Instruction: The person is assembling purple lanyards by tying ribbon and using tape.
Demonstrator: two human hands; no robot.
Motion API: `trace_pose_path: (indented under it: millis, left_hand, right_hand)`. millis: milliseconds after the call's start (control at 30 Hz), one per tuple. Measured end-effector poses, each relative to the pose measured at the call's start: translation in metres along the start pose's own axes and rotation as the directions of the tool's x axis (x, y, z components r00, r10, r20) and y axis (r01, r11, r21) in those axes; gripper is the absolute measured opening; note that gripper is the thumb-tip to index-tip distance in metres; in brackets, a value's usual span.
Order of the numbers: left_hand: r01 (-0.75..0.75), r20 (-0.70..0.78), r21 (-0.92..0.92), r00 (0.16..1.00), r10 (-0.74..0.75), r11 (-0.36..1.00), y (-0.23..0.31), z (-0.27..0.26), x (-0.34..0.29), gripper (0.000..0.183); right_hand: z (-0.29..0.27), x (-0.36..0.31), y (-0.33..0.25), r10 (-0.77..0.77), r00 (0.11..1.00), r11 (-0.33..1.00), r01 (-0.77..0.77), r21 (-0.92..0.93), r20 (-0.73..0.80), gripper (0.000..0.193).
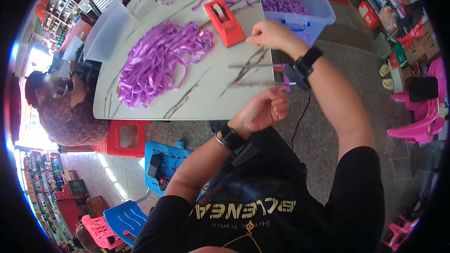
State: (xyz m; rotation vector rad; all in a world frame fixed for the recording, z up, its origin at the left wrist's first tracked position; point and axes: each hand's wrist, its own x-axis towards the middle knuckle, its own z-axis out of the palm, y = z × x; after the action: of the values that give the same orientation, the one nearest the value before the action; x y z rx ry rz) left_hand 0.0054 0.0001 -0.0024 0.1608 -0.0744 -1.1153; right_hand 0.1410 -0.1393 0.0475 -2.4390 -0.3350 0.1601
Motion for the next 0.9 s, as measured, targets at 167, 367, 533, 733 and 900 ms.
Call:
trace_pose_path:
  millis: [167, 367, 533, 733, 900]
  left_hand:
    - [-0.006, -0.011, -0.011, 1.000, 0.006, 1.000, 0.004, 0.000, -0.007, 0.012]
    - [-0.007, -0.013, -0.008, 1.000, 0.007, 1.000, 0.001, 0.003, -0.004, 0.014]
    - [-0.013, -0.020, 0.013, 1.000, 0.013, 1.000, 0.001, 0.003, -0.006, 0.014]
    - [-0.016, -0.031, 0.002, 0.999, 0.016, 1.000, 0.001, 0.003, -0.005, 0.013]
    - [-0.022, 0.032, -0.007, 0.999, 0.022, 1.000, 0.001, -0.004, -0.004, 0.014]
  right_hand:
    - [-0.026, -0.038, -0.024, 0.002, 0.921, 0.986, -0.067, 0.154, 0.389, 0.026]
    - [-0.024, -0.069, 0.002, 0.081, 0.846, 0.995, -0.103, 0.012, 0.528, 0.023]
    - [-0.024, -0.078, 0.001, 0.107, 0.865, 0.991, -0.056, -0.118, 0.490, 0.022]
    - [-0.030, -0.078, -0.002, 0.127, 0.870, 0.983, -0.047, -0.176, 0.476, 0.022]
    - [-0.036, -0.080, -0.001, 0.088, 0.862, 0.992, -0.029, -0.124, 0.500, 0.020]
